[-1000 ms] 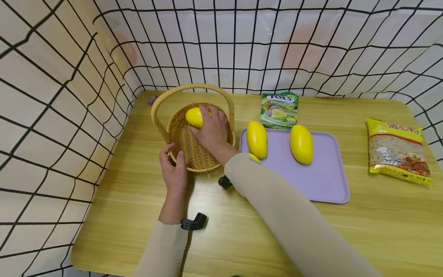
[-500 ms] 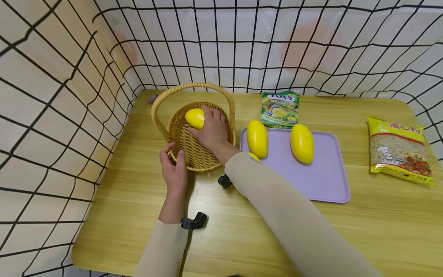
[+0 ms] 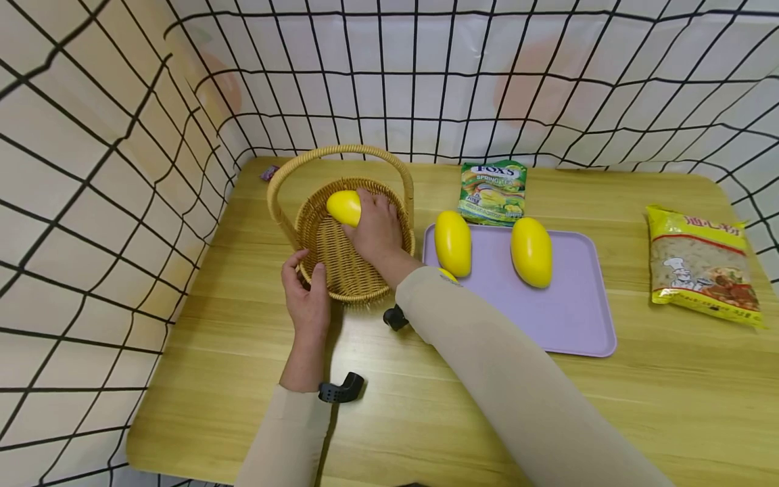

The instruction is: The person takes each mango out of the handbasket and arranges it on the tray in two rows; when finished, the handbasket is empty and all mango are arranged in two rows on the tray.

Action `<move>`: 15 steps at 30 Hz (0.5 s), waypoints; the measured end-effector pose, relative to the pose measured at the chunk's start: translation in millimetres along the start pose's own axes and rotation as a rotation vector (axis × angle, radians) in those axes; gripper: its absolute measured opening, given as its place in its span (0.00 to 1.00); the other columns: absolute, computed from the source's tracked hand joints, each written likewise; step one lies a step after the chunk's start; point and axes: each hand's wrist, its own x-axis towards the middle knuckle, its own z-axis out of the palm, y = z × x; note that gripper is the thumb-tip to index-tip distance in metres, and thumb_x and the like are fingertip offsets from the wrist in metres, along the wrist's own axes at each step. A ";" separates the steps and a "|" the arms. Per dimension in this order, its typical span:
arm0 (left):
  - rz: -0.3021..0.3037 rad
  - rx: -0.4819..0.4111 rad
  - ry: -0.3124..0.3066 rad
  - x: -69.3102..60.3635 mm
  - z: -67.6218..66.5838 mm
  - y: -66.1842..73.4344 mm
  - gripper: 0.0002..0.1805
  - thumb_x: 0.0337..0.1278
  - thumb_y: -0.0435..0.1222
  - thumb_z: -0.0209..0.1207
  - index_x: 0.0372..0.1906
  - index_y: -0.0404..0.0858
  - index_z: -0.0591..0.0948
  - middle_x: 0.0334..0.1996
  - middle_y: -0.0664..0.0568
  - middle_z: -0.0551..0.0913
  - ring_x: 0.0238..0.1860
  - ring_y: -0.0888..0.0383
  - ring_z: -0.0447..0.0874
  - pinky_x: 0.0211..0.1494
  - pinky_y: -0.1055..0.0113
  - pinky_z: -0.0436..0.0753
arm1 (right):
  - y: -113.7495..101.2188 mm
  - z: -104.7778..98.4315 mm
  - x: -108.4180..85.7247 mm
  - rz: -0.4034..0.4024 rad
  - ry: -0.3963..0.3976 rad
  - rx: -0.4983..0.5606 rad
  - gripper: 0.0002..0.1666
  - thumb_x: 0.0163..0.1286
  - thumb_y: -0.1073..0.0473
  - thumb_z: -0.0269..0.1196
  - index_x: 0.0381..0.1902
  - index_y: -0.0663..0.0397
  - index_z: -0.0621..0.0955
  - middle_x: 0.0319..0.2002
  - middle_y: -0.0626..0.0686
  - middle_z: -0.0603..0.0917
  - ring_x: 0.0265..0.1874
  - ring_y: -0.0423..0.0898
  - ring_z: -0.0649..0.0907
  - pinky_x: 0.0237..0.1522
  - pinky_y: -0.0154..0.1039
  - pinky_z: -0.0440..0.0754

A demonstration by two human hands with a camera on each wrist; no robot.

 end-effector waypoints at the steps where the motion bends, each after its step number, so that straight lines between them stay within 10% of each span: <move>1: -0.001 0.000 0.000 0.2 0.1 -0.2 0.21 0.69 0.38 0.56 0.64 0.40 0.72 0.63 0.48 0.71 0.42 0.60 0.71 0.40 0.71 0.70 | 0.0 -0.1 -0.1 0.000 0.000 -0.001 0.46 0.68 0.44 0.69 0.78 0.42 0.63 0.69 0.55 0.72 0.63 0.55 0.74 0.63 0.49 0.75; 15: -0.015 -0.006 0.005 -0.3 0.5 1.3 0.21 0.69 0.38 0.56 0.64 0.40 0.73 0.63 0.51 0.71 0.44 0.59 0.72 0.41 0.71 0.70 | -0.5 -0.4 -0.9 -0.001 0.002 0.000 0.46 0.68 0.44 0.69 0.78 0.42 0.63 0.69 0.55 0.72 0.64 0.55 0.73 0.63 0.49 0.75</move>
